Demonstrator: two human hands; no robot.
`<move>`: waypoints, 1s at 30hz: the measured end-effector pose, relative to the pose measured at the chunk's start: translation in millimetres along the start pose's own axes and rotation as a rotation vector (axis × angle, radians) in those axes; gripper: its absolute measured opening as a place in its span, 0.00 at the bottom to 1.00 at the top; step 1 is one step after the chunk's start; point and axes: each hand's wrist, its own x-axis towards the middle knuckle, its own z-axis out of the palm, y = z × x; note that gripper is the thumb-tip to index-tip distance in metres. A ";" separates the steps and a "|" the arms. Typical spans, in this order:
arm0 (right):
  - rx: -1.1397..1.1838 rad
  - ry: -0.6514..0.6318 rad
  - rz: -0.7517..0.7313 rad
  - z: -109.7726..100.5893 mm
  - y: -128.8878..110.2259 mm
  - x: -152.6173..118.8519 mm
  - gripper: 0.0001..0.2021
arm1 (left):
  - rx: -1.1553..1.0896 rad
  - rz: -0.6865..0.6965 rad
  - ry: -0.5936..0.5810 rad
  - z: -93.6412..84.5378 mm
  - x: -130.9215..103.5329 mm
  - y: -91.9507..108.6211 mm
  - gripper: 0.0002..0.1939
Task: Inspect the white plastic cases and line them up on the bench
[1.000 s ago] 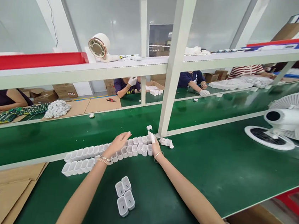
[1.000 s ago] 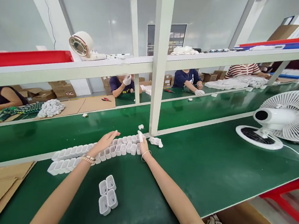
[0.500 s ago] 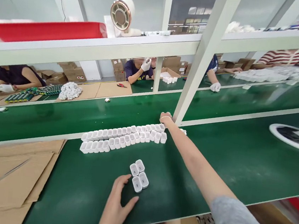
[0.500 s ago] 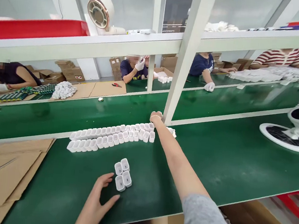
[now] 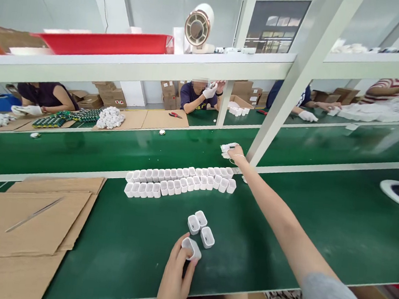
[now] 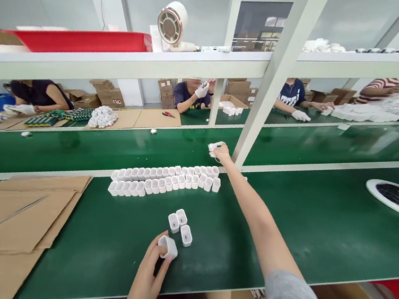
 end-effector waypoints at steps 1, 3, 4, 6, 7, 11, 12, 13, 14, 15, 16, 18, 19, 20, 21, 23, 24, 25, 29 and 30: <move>0.095 -0.055 -0.031 -1.4 -1.9 -8.7 0.14 | -0.053 -0.007 0.045 -3.8 -0.6 1.1 0.06; 0.287 -0.186 -0.109 -4.5 -4.7 -31.3 0.14 | -0.153 -0.013 0.154 -12.8 1.6 3.2 0.06; 0.366 -0.249 -0.146 -6.0 -6.2 -45.1 0.15 | -0.187 -0.018 0.223 -17.9 4.5 4.6 0.07; 0.495 -0.370 -0.206 -8.3 -10.5 -77.2 0.16 | -0.203 -0.027 0.361 -29.2 13.3 9.3 0.17; 0.556 -0.438 -0.231 -8.8 -13.5 -94.8 0.18 | -0.174 -0.017 0.422 -35.0 18.7 12.8 0.21; 0.821 -0.829 -0.387 -4.4 -26.2 -164.3 0.25 | 0.051 0.155 0.591 -53.6 39.8 31.1 0.14; 0.816 -0.862 -0.459 -2.4 -27.9 -179.1 0.25 | 0.109 0.199 0.633 -56.0 43.9 35.2 0.12; 0.771 -0.854 -0.542 -0.6 -28.6 -192.2 0.24 | 0.156 0.233 0.676 -57.4 47.2 38.3 0.11; 0.707 -0.817 -0.640 0.9 -28.3 -203.5 0.24 | 0.181 0.257 0.703 -57.9 49.9 40.3 0.13; 0.635 -0.763 -0.745 1.9 -27.1 -213.1 0.24 | 0.183 0.280 0.702 -57.5 51.9 41.4 0.14; 0.562 -0.710 -0.847 2.5 -25.4 -221.1 0.24 | 0.163 0.301 0.686 -56.5 53.4 41.7 0.16; 0.450 -0.635 -1.008 2.3 -21.5 -232.9 0.27 | 0.098 0.342 0.632 -53.8 55.2 41.3 0.17; 0.414 -0.613 -1.067 1.9 -19.8 -237.2 0.29 | 0.082 0.363 0.601 -52.4 55.7 41.2 0.17; 0.384 -0.601 -1.108 1.4 -18.4 -240.7 0.30 | 0.085 0.383 0.582 -51.2 56.1 41.6 0.16; 0.358 -0.587 -1.131 0.9 -17.4 -243.4 0.31 | 0.101 0.396 0.574 -50.1 56.2 42.3 0.15; 0.300 -0.573 -1.135 -0.1 -16.1 -247.0 0.30 | 0.127 0.398 0.566 -48.8 56.1 44.9 0.16; 0.273 -0.578 -1.117 -0.5 -15.7 -248.2 0.28 | 0.131 0.389 0.568 -48.4 55.9 46.4 0.17; 0.256 -0.592 -1.091 -1.0 -15.4 -249.1 0.26 | 0.130 0.379 0.574 -48.2 55.6 47.7 0.18; 0.270 -0.648 -1.021 -2.1 -15.5 -252.3 0.17 | 0.173 0.369 0.571 -48.0 53.8 49.3 0.19; 0.288 -0.654 -1.021 -2.2 -16.0 -253.3 0.17 | 0.190 0.366 0.576 -48.0 53.4 48.9 0.19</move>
